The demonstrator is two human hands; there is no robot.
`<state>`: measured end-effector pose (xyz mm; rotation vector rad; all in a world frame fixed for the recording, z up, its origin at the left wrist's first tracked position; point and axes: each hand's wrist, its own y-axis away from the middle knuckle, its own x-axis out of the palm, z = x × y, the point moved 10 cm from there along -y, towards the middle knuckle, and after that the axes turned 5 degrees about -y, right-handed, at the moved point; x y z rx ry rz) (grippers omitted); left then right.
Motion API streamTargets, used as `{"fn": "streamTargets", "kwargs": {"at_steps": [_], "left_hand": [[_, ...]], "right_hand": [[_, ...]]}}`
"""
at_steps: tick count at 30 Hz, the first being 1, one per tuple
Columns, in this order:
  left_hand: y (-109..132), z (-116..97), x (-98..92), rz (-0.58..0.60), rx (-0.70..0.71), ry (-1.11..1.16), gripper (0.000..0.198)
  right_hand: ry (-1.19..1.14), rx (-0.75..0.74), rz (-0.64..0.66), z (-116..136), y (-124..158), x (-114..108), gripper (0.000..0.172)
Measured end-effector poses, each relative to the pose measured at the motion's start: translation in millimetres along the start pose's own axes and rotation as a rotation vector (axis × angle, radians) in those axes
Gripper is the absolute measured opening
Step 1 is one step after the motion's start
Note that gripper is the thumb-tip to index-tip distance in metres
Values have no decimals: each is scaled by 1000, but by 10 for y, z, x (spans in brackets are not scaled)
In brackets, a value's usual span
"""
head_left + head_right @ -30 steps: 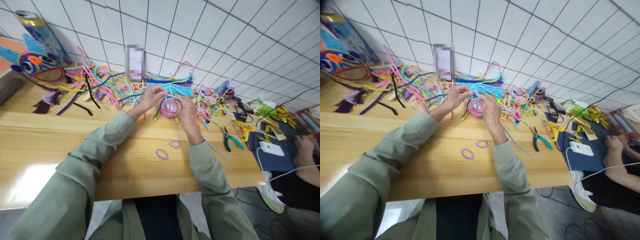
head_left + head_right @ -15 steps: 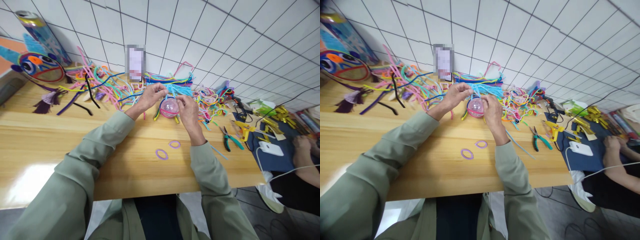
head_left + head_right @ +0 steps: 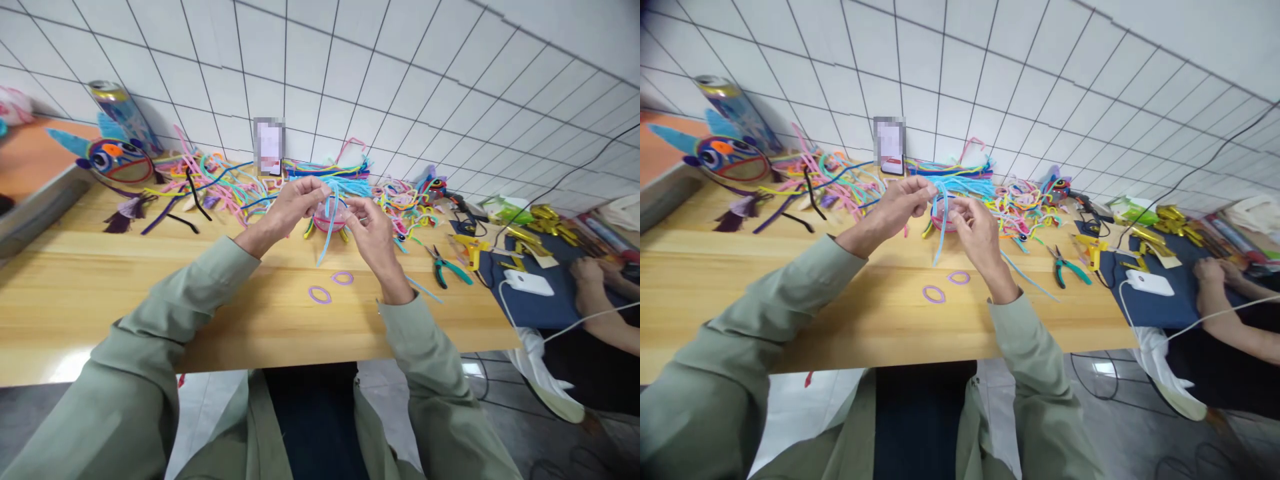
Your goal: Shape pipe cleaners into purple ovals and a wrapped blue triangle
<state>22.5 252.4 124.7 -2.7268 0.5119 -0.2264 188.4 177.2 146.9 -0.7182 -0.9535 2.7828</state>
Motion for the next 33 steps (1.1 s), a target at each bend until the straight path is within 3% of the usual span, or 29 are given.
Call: {"fn": "streamTargets", "kwargs": {"at_steps": [7, 13, 22, 33], "left_hand": [[570, -240, 243, 65, -75, 29, 57], [852, -381, 381, 93, -92, 80, 55], [869, -692, 353, 18, 17, 106, 52], [924, -572, 219, 32, 23, 114, 54]], "right_hand": [[-4, -69, -44, 398, 339, -47, 27], [38, -167, -61, 708, 491, -84, 23], [71, -252, -46, 1086, 310, -118, 19], [-157, -147, -30, 918, 368, 40, 17]]}}
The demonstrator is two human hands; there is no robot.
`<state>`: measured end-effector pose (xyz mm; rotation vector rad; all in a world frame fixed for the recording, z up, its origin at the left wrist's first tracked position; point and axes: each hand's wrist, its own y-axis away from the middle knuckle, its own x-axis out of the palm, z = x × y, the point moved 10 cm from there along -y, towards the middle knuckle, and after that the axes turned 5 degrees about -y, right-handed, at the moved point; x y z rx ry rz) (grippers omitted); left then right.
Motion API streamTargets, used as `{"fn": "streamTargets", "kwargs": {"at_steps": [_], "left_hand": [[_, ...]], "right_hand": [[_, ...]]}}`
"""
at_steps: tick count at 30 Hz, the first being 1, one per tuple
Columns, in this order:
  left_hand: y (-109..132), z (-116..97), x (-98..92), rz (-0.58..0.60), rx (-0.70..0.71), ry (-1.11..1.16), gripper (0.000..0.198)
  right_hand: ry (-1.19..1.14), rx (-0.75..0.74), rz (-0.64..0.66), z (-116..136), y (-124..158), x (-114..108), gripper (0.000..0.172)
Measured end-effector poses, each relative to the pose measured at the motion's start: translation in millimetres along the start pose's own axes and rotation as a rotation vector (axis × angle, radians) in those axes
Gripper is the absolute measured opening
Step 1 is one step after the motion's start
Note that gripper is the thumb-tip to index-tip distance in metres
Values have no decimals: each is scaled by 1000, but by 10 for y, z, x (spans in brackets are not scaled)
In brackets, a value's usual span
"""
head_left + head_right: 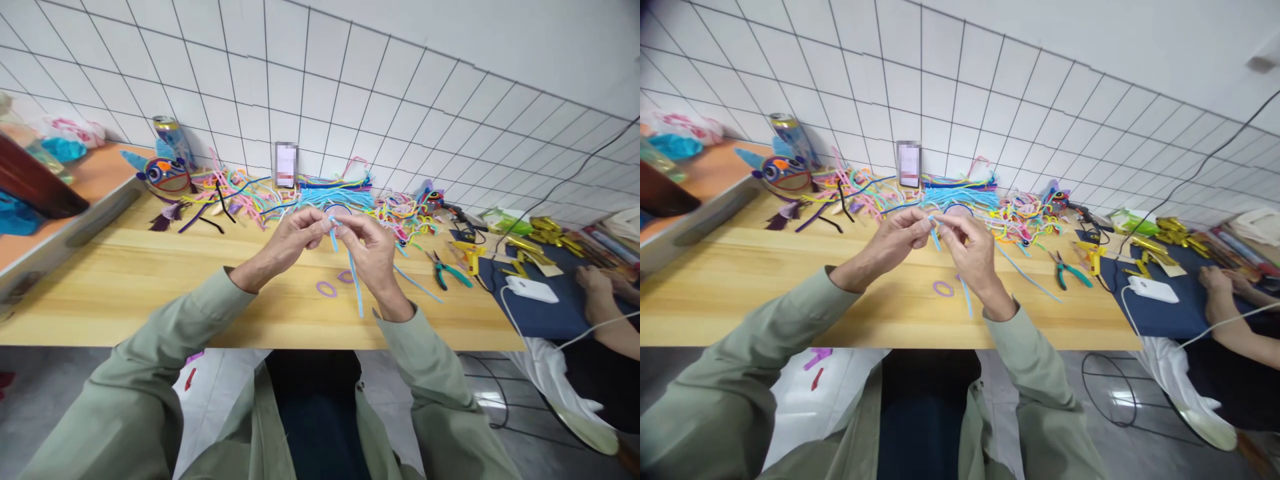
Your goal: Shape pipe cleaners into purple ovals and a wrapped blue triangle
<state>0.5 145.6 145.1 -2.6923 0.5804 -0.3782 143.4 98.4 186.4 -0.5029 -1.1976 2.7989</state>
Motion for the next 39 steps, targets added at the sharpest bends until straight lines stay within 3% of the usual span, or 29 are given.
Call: {"fn": "streamTargets", "kwargs": {"at_steps": [17, 39], "left_hand": [[26, 225, -34, 94, -49, -47, 47], [6, 402, -83, 97, -115, -113, 52]], "right_hand": [[-177, 154, -13, -392, 162, 107, 20], [-148, 148, 15, -476, 240, 123, 15]]}}
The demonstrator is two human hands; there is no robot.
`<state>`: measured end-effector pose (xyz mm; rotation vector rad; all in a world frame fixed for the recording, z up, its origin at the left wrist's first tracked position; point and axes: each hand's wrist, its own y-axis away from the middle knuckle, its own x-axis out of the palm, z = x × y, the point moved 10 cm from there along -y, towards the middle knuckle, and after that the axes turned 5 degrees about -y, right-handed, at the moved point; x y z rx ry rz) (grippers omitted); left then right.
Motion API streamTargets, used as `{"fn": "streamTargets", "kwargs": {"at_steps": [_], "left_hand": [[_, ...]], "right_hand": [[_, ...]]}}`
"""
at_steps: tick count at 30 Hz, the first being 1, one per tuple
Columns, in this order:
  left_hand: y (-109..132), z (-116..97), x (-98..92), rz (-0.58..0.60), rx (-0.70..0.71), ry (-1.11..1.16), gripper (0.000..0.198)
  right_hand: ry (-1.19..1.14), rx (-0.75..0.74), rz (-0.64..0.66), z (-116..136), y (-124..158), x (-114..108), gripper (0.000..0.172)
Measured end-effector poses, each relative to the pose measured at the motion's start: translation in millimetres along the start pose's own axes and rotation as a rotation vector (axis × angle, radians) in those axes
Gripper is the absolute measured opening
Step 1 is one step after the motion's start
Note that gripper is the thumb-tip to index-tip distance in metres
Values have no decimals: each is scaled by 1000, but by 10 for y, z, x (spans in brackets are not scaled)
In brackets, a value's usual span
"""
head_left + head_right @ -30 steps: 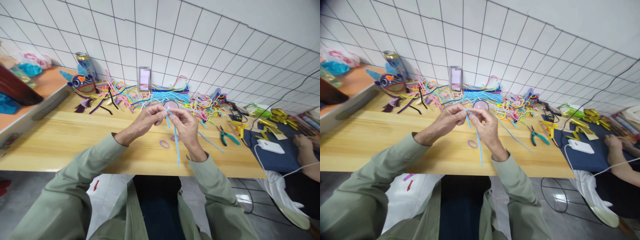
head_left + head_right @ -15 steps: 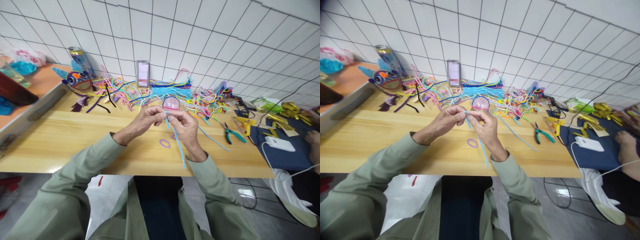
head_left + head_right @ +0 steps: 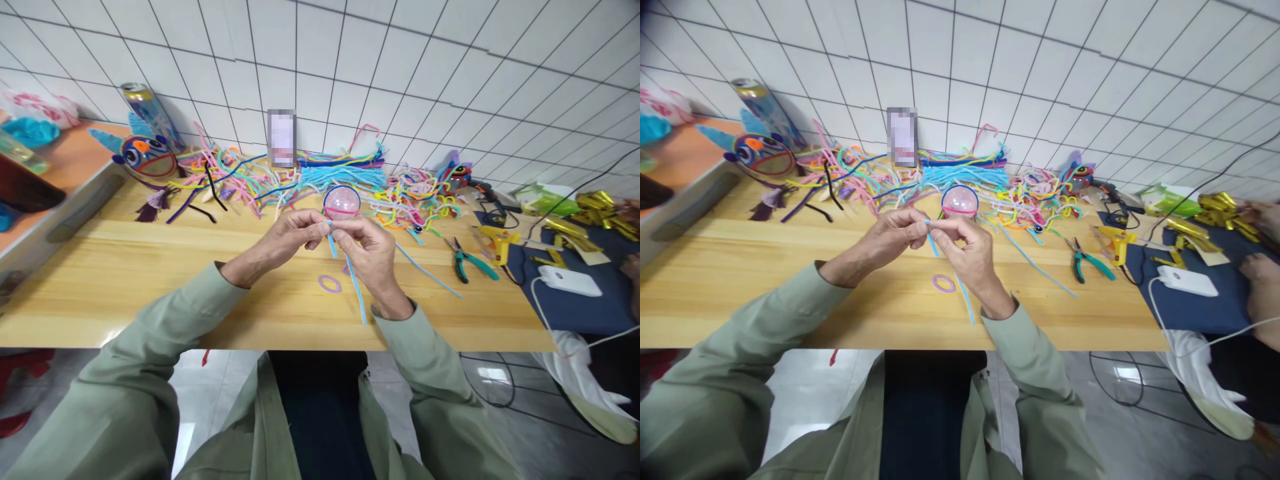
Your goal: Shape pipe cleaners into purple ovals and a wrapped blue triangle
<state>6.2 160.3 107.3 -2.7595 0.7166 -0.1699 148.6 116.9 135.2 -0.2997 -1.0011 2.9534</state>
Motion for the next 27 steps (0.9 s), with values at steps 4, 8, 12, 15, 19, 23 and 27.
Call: {"fn": "streamTargets", "kwargs": {"at_steps": [4, 8, 12, 15, 19, 23, 27], "left_hand": [[-8, 12, 9, 2, -8, 1, 55], [-5, -19, 17, 9, -2, -25, 55], [-13, -9, -1, 9, 6, -37, 54], [-36, 36, -75, -43, 1, 3, 52], [-55, 87, -196, -143, -6, 75, 51], [-58, 124, -204, -135, -23, 91, 50], [-64, 150, -208, -106, -22, 66, 50]], "right_hand": [[-2, 8, 6, -17, 8, 2, 15], [12, 18, 10, -48, 12, 3, 17], [-14, 47, 18, -107, 2, 6, 19], [-105, 149, 51, -260, 6, 36, 28], [-241, 272, 91, -455, 28, 86, 37], [-221, 264, 61, -465, 1, 28, 26], [-150, 261, 53, -414, -26, -38, 19]]}}
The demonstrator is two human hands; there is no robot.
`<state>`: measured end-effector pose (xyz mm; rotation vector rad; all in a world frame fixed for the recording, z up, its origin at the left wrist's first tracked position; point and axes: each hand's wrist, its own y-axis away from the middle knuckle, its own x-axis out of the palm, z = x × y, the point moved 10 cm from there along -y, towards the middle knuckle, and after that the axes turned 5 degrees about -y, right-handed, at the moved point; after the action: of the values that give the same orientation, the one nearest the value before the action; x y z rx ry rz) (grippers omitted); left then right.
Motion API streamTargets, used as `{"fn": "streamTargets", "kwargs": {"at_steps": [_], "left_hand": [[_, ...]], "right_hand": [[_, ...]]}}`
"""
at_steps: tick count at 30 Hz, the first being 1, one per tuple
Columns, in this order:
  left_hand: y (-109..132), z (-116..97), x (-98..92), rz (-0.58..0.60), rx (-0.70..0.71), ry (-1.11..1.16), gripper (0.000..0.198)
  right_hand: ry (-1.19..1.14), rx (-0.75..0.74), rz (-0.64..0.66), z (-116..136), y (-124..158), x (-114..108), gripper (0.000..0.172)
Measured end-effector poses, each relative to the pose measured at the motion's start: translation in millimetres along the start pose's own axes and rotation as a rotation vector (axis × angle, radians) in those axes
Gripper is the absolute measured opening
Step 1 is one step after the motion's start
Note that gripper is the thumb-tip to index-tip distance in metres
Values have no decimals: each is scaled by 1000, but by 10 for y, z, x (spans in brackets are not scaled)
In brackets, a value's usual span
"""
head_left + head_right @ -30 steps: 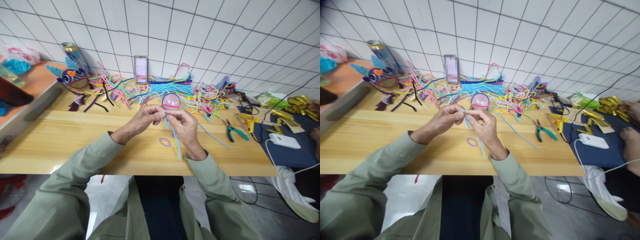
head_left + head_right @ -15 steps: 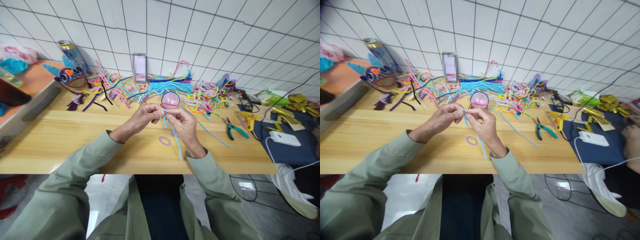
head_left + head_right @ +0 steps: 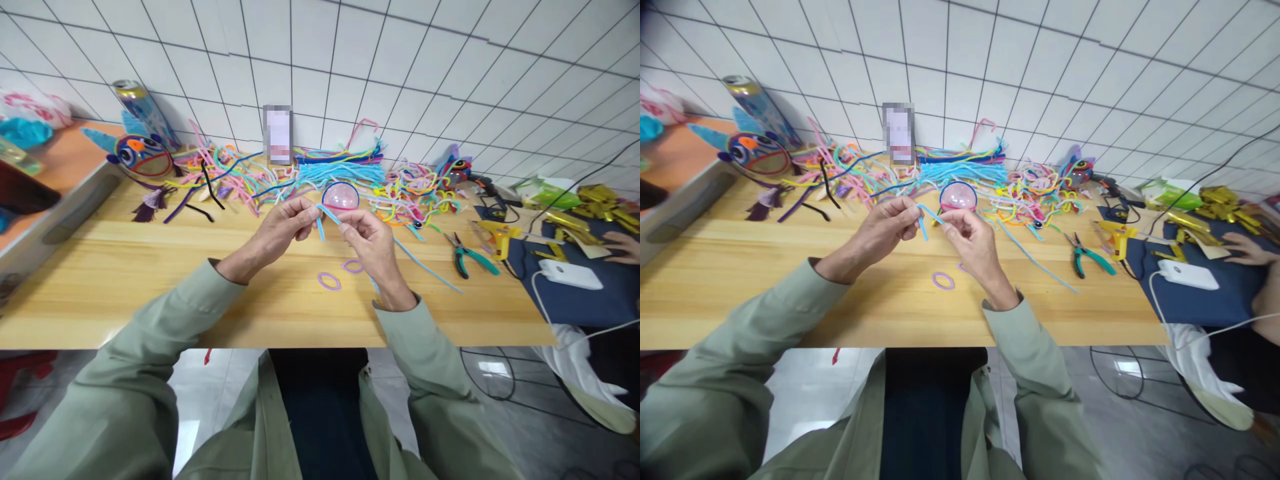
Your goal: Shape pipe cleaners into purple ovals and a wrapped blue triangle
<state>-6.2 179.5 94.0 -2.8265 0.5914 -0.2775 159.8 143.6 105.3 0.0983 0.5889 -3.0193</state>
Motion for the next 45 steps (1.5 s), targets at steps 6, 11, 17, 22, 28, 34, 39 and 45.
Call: {"fn": "streamTargets", "kwargs": {"at_steps": [6, 11, 17, 22, 28, 34, 39, 45], "left_hand": [[7, -3, 28, 24, 5, -52, 49], [46, -28, 168, 117, -22, -116, 44], [69, -31, 198, 138, -48, -226, 40], [66, 28, 140, 122, -96, -292, 37], [51, 94, 129, 190, -116, -391, 32], [87, 206, 244, 295, -165, -285, 40], [65, 157, 229, 243, -121, -246, 44], [59, 153, 184, 219, -129, -237, 39]], "right_hand": [[18, 15, -31, 11, 14, -46, 16], [31, 25, -21, -22, 1, -29, 16], [44, 31, 4, -92, -27, -25, 17], [60, 10, 35, -106, -47, -55, 18], [88, -1, 25, -84, -64, -131, 12], [61, 10, 32, -117, -72, -89, 12], [70, 13, 52, -107, -66, -57, 14], [168, 8, 80, -111, -42, -35, 15]]}}
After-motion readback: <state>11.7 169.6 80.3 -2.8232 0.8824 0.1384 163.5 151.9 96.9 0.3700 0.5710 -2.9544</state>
